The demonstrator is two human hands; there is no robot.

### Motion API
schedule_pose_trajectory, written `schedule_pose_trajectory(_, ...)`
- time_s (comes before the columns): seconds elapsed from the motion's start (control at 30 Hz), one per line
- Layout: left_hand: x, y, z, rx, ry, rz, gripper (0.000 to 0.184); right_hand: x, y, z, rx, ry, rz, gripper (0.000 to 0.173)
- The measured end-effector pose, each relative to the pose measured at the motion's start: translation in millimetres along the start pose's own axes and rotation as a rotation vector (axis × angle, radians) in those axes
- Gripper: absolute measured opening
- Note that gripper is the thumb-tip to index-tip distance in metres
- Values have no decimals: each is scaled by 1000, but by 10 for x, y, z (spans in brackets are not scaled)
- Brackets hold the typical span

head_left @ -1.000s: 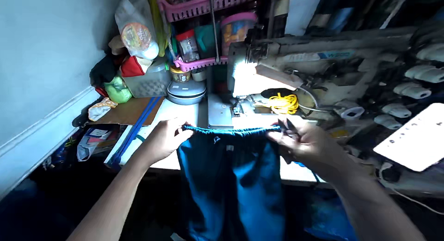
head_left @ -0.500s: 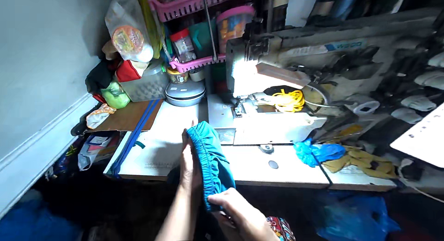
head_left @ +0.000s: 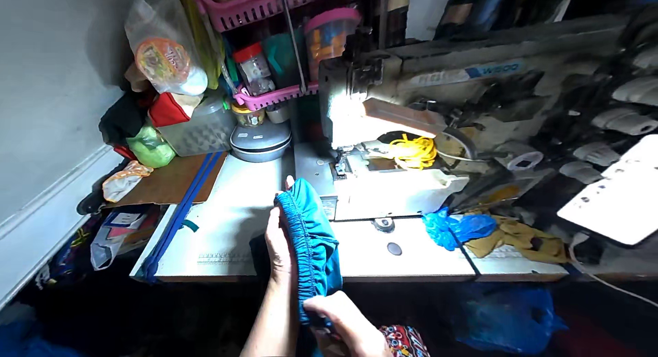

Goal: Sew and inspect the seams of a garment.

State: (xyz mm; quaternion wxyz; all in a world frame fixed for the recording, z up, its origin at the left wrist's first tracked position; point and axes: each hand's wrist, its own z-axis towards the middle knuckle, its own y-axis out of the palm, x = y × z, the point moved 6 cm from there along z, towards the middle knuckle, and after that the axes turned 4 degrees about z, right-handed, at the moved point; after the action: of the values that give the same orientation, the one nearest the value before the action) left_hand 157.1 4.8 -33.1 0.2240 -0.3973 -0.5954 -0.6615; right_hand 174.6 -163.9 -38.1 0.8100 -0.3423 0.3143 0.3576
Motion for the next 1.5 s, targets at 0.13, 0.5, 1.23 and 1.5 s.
schedule_pose_trajectory(0.13,13,-35,100,-195,-54,155,31,210,-606,88,225,130,-23,22)
schedule_pose_trajectory(0.5,245,-54,282,-405,55,984,10,992,-1498,390,460,849,411,13)
schedule_pose_trajectory(1.23,587,362,749,-477,358,1153,9,918,-1706,988,451,695,112,24)
schedule_pose_trajectory(1.5,915,345,471,-700,247,1074,8,467,-1720,973,290,532,38,12)
